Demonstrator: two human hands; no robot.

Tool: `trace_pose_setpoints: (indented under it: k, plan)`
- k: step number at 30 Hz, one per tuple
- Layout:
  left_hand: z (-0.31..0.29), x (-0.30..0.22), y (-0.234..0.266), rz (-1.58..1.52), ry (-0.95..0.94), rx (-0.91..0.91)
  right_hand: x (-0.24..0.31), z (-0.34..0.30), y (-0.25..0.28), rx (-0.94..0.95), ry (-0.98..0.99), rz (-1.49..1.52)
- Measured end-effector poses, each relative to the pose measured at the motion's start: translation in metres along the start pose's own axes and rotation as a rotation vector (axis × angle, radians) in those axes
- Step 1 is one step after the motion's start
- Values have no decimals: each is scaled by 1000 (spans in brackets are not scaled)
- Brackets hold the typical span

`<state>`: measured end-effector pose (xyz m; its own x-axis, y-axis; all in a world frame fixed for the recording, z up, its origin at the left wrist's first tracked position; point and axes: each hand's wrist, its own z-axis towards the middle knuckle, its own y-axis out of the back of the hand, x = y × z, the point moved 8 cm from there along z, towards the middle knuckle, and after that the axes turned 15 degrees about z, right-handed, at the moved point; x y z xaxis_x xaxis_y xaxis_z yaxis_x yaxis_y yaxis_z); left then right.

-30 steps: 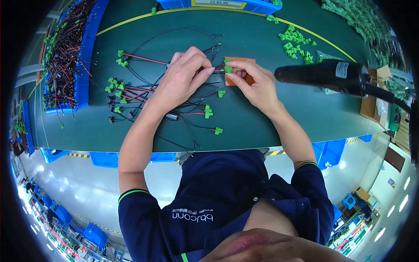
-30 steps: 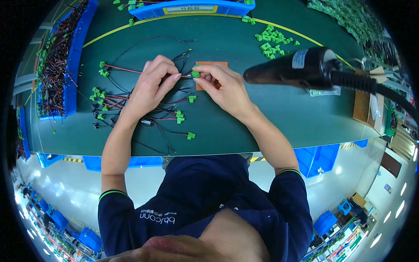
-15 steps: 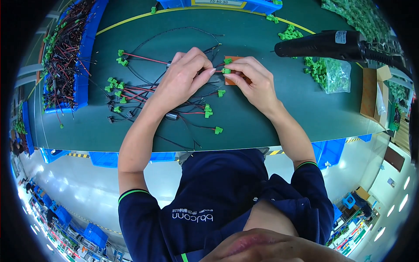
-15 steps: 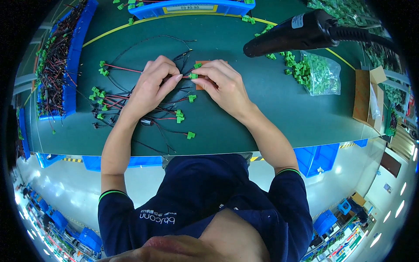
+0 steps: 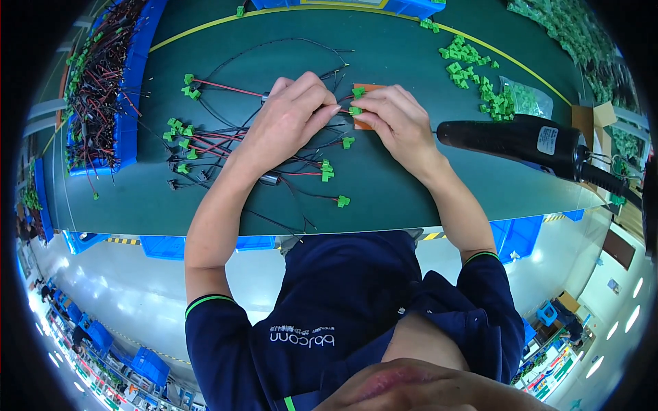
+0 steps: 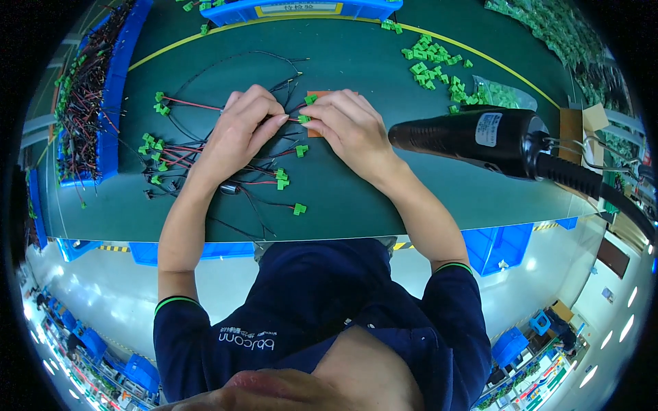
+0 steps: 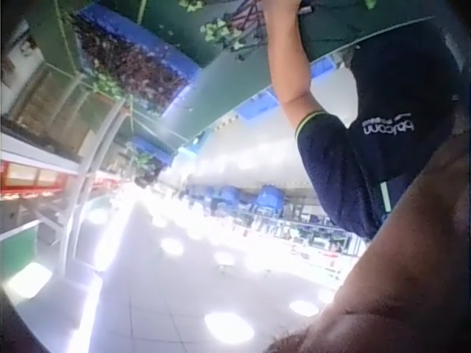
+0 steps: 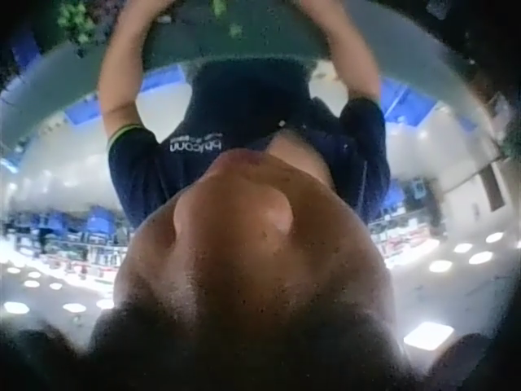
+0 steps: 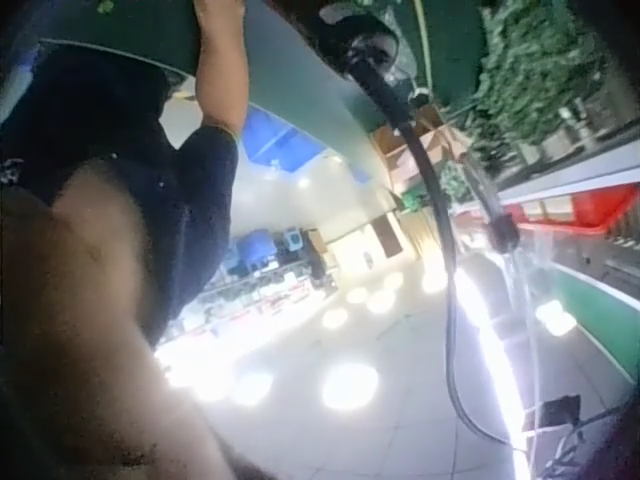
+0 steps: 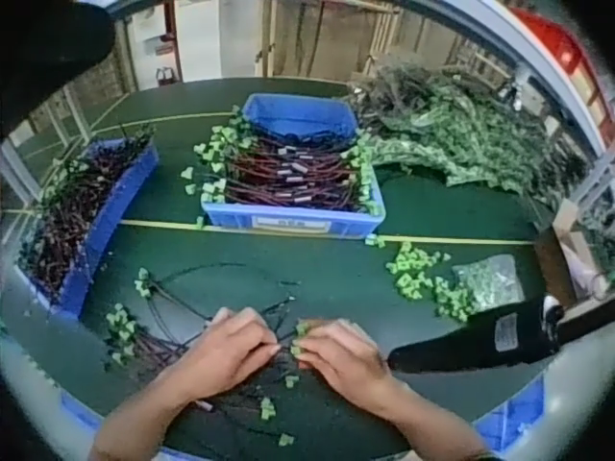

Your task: The person assembles wiring harnesses and connectors onto a circuit board, using a heat gun to secure the connections.

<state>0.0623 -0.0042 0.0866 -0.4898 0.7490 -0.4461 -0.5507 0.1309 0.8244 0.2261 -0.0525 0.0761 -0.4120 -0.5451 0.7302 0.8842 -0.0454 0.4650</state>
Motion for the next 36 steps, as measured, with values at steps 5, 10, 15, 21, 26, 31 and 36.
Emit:
trace_pose_setpoints:
  k: [5, 10, 15, 21, 26, 31, 36]
  plan:
    - [-1, -3, -1, 51, -24, -16, 11, 1, -3, 28, 64, -90]
    - [-2, -4, -7, 96, -66, 9, 16, 0, -7, 77, 54, -154]
    - [-2, -8, -14, 161, -89, 41, 18, -1, -11, 175, -30, -233]
    - [4, -11, -26, 219, -98, 49, 25, 4, -7, 189, -52, -283]
    - [5, -6, -27, 194, -72, 68, 83, -3, 29, 89, 296, -290]
    - [9, -5, -30, 197, -69, 115, 101, 8, 125, -864, 523, 133]
    - [9, -4, -30, 128, -90, 110, 37, 40, 86, -451, -71, 685]
